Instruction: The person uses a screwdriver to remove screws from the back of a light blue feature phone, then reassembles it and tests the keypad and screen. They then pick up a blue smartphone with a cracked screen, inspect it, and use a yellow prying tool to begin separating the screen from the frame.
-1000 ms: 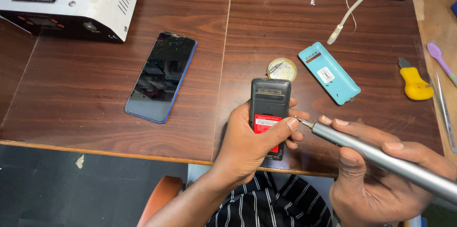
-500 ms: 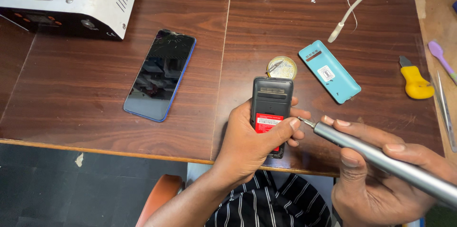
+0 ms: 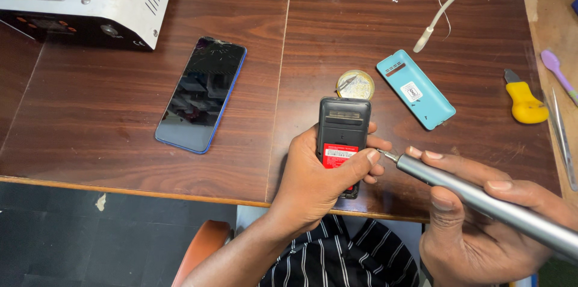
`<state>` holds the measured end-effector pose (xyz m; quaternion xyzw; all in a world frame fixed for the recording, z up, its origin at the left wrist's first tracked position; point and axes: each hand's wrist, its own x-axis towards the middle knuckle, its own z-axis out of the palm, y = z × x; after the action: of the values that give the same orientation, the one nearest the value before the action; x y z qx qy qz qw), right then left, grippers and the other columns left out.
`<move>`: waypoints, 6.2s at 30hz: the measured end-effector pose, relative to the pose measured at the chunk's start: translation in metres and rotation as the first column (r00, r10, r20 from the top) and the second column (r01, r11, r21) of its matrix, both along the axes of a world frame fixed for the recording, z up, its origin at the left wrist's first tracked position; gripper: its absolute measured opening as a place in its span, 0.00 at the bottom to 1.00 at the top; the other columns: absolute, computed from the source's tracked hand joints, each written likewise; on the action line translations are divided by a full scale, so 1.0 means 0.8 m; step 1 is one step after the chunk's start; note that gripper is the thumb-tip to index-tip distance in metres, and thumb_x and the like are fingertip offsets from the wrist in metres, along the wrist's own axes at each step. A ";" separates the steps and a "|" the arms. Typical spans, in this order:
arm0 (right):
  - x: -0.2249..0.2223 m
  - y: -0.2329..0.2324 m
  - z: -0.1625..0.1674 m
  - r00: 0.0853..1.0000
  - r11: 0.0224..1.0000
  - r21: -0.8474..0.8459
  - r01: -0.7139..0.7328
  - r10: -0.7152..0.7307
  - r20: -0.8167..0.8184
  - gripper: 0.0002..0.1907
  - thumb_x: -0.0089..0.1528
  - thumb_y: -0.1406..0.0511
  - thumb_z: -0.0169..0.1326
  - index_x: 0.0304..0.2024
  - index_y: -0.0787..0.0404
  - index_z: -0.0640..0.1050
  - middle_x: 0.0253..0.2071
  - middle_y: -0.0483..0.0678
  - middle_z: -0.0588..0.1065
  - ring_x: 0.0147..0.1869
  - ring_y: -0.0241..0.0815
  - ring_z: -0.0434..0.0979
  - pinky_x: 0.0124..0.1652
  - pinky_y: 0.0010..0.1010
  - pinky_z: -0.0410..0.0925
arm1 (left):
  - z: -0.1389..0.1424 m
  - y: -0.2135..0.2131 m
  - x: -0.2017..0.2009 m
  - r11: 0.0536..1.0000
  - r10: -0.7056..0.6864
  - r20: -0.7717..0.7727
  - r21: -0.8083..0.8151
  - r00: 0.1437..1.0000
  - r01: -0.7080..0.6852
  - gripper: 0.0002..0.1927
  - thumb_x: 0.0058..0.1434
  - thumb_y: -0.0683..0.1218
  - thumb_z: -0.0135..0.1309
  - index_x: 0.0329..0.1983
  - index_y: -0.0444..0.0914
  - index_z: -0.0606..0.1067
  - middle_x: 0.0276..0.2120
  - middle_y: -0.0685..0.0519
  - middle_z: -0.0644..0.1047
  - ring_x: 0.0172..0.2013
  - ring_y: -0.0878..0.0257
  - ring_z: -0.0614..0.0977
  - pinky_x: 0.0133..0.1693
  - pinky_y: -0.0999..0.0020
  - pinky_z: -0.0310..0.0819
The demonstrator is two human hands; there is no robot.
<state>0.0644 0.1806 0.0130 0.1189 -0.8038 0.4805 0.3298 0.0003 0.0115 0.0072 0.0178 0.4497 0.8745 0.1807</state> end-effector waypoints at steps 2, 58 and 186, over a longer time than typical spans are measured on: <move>0.000 0.001 0.001 1.000 1.000 0.019 0.011 -0.011 0.011 0.21 0.77 0.69 0.54 0.55 0.63 0.53 0.48 0.67 0.79 0.56 0.53 0.86 0.58 0.34 0.80 | 0.000 0.000 0.000 1.000 0.002 -0.006 -0.007 1.000 -0.002 0.19 0.65 0.37 0.56 0.58 0.27 0.70 0.45 0.41 0.82 0.38 0.65 0.83 0.40 0.70 0.82; -0.015 -0.032 0.010 0.992 0.982 0.149 -0.119 0.125 -0.034 0.17 0.67 0.69 0.54 0.51 0.66 0.61 0.47 0.66 0.77 0.55 0.54 0.84 0.53 0.38 0.80 | -0.011 -0.012 0.005 0.998 0.053 -0.173 0.046 0.983 -0.045 0.36 0.77 0.62 0.30 0.63 0.27 0.69 0.56 0.35 0.79 0.45 0.57 0.84 0.47 0.64 0.81; -0.017 0.019 -0.005 0.997 0.965 -0.261 -0.015 0.034 0.069 0.16 0.74 0.69 0.62 0.53 0.64 0.66 0.43 0.53 0.73 0.52 0.50 0.85 0.55 0.35 0.81 | -0.006 0.004 0.002 0.999 0.024 -0.080 -0.041 0.996 -0.027 0.23 0.66 0.38 0.57 0.63 0.27 0.69 0.44 0.47 0.81 0.39 0.65 0.84 0.38 0.73 0.81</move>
<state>0.0506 0.1959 0.0093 0.0669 -0.7439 0.5898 0.3070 0.0016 0.0149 0.0020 0.0432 0.4749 0.8657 0.1519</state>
